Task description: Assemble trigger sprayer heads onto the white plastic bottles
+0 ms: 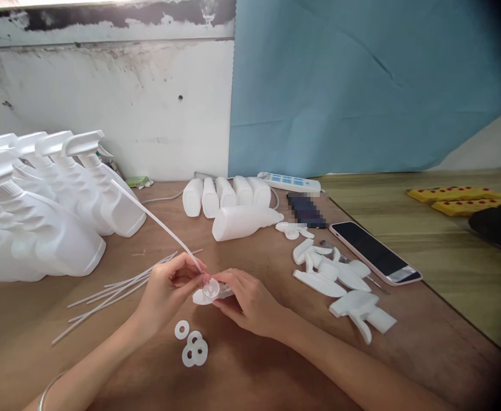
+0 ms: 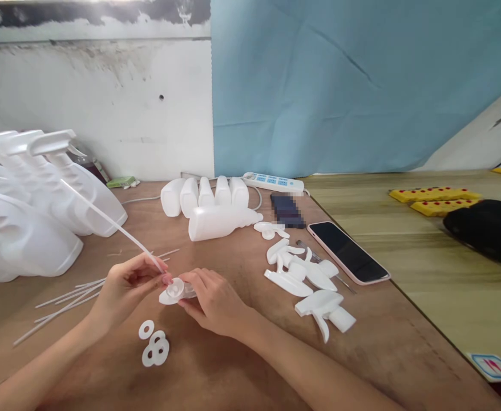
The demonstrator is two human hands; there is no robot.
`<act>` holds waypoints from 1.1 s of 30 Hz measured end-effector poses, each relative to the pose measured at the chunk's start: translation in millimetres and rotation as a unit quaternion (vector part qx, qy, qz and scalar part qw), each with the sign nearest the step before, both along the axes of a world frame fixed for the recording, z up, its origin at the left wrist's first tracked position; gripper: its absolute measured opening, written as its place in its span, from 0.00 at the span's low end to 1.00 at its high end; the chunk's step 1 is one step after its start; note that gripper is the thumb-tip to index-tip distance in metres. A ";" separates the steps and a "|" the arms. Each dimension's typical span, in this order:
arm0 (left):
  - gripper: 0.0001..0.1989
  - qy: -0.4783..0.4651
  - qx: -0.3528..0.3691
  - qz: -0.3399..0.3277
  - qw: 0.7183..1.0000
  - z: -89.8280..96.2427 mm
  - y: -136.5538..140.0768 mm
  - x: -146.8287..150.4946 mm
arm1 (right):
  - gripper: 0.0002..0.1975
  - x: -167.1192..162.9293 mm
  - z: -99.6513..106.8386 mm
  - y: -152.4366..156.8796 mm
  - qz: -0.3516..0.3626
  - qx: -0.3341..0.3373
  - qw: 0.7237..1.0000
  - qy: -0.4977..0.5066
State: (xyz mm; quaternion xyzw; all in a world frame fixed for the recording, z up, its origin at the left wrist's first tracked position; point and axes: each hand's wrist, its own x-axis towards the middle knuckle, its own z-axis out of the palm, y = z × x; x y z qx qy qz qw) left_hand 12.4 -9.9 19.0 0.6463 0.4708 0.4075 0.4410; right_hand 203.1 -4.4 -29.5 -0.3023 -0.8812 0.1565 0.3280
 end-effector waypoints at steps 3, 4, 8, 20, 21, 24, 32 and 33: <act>0.08 0.024 0.022 -0.001 0.999 -0.3 -0.3 0.5 | 0.11 0.2 -0.9 0.4 0.000 0.001 1.000 -0.001; 0.07 0.032 0.032 -0.002 0.999 -0.2 -0.3 0.6 | 0.11 0.2 -0.8 0.3 0.000 0.002 1.000 0.001; 0.05 0.080 0.091 -0.005 0.993 -1.0 -0.9 0.9 | 0.12 0.1 0.0 -0.1 0.000 0.005 1.000 0.003; 0.04 0.124 0.173 0.020 0.977 -3.5 0.3 0.2 | 0.12 0.0 -0.8 0.3 0.003 0.000 1.000 0.009; 0.04 0.122 0.166 0.020 0.978 -3.4 0.6 -0.2 | 0.12 0.2 -0.4 0.2 0.004 -0.001 1.000 0.008; 0.05 0.113 0.148 0.012 0.982 -3.1 0.3 -1.0 | 0.12 0.4 0.4 0.1 0.003 0.000 1.000 0.008; 0.05 0.120 0.151 0.002 0.981 -3.7 -1.5 0.4 | 0.11 -0.2 -0.6 0.5 0.000 -0.004 1.000 -0.003; 0.05 0.123 0.152 -0.001 0.981 -3.4 -1.2 0.8 | 0.11 -0.2 -0.7 0.4 -0.001 -0.003 1.000 -0.004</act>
